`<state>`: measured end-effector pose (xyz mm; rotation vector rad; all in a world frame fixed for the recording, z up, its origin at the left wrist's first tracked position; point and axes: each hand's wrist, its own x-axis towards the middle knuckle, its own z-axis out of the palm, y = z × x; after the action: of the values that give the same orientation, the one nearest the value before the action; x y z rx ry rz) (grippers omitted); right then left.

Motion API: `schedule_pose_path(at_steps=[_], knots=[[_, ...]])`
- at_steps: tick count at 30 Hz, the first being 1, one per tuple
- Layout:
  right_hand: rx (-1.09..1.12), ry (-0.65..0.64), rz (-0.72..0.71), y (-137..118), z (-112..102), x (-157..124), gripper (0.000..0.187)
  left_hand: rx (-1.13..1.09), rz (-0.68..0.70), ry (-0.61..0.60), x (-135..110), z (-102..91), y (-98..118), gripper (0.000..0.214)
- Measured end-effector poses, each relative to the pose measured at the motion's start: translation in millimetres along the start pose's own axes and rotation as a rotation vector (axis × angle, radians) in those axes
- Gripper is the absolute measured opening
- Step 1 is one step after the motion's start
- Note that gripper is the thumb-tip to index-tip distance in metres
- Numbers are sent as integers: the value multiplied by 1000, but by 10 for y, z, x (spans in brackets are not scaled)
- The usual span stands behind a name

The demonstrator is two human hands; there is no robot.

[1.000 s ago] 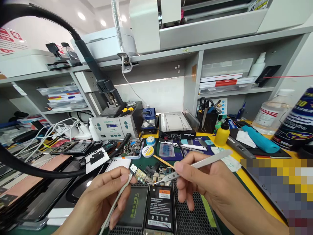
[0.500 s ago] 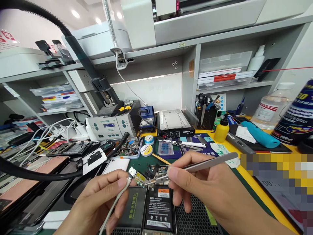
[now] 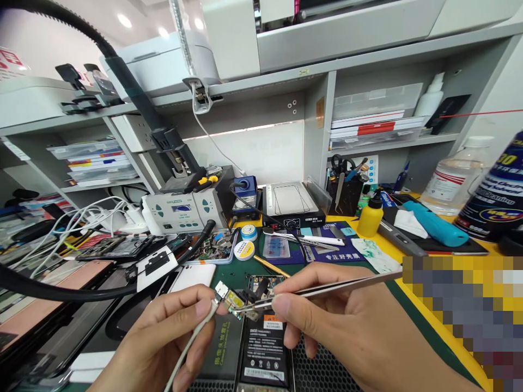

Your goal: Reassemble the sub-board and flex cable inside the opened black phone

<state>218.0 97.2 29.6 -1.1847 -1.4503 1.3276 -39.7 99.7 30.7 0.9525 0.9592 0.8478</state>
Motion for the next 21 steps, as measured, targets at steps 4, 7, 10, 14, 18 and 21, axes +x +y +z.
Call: schedule_pose_path(at_steps=[4,7,10,14,18,21], knots=[[-18,-6,-3,17,14,17,15,5,3,-5,4,-2,-3,34],[-23,-6,-8,4,31,33,13,22,7,-15,2,-5,-6,34],[-21,-19,-8,-14,31,36,10,30,10,-23,-1,-7,-13,34],[-36,-23,-24,-8,-3,22,8,34,14,-20,-4,-7,-19,34],[-36,-1,-19,5,-15,0,8,33,22,-20,-3,-8,-17,33],[-40,8,-19,1,1,-4,6,29,16,-19,-4,-9,-13,34]])
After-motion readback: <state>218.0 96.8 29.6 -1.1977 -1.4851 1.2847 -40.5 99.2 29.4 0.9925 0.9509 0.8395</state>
